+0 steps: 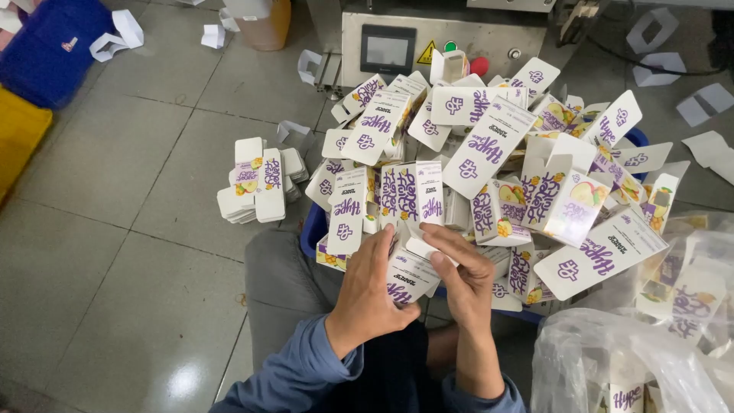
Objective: Folding flat-packed cardboard juice boxes into their 3D shape and stacking them.
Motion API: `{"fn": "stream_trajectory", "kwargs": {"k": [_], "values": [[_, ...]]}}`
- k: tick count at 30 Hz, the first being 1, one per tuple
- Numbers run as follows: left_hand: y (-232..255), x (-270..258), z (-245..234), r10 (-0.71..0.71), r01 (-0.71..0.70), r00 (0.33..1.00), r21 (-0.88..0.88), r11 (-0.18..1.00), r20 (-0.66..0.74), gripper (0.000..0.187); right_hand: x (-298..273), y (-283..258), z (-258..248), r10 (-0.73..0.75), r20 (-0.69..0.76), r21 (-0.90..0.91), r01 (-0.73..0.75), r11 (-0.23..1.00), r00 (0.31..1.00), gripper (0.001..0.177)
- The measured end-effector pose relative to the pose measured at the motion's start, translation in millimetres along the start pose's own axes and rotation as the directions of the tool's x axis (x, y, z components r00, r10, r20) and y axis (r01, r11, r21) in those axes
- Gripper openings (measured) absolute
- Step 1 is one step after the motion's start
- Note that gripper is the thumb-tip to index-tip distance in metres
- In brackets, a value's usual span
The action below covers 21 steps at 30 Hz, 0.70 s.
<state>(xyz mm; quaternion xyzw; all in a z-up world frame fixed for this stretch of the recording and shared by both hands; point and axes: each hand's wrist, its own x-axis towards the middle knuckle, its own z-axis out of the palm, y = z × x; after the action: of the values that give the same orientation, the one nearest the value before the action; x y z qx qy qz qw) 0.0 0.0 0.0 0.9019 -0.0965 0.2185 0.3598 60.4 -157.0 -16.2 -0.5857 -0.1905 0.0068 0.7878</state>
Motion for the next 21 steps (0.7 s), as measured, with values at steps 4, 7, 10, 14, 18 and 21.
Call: {"fn": "stream_trajectory", "kwargs": {"k": [4,7,10,14,18,21], "values": [[-4.3,-2.8,2.9,0.003,-0.003,1.0,0.018,1.0,0.007,0.112,0.1,2.4,1.9,-0.015,-0.026,-0.009,0.015,1.0,1.0,0.029],[-4.9,-2.8,3.2,-0.001,0.001,1.0,0.026,1.0,0.023,0.111,0.3,1.6,2.3,-0.021,-0.027,0.005,0.021,1.0,0.999,0.029],[-3.1,-1.8,1.5,0.003,-0.004,1.0,0.019,1.0,0.016,0.111,1.2,-0.3,1.7,0.003,-0.019,-0.033,-0.004,0.999,1.0,0.03],[2.5,1.8,-6.0,-0.061,0.062,0.997,-0.003,0.998,0.053,0.112,6.4,-13.0,3.1,-0.006,0.054,-0.258,0.02,0.966,0.999,0.031],[8.1,10.0,-16.7,-0.064,0.067,0.997,-0.056,0.996,0.045,0.11,9.8,-28.1,4.9,-0.02,0.165,-0.428,0.089,0.899,0.986,0.038],[8.2,10.5,-20.4,-0.098,0.106,0.992,-0.098,0.99,0.079,0.113,10.2,-34.8,11.4,-0.035,0.158,-0.578,0.121,0.807,0.987,0.045]]}}
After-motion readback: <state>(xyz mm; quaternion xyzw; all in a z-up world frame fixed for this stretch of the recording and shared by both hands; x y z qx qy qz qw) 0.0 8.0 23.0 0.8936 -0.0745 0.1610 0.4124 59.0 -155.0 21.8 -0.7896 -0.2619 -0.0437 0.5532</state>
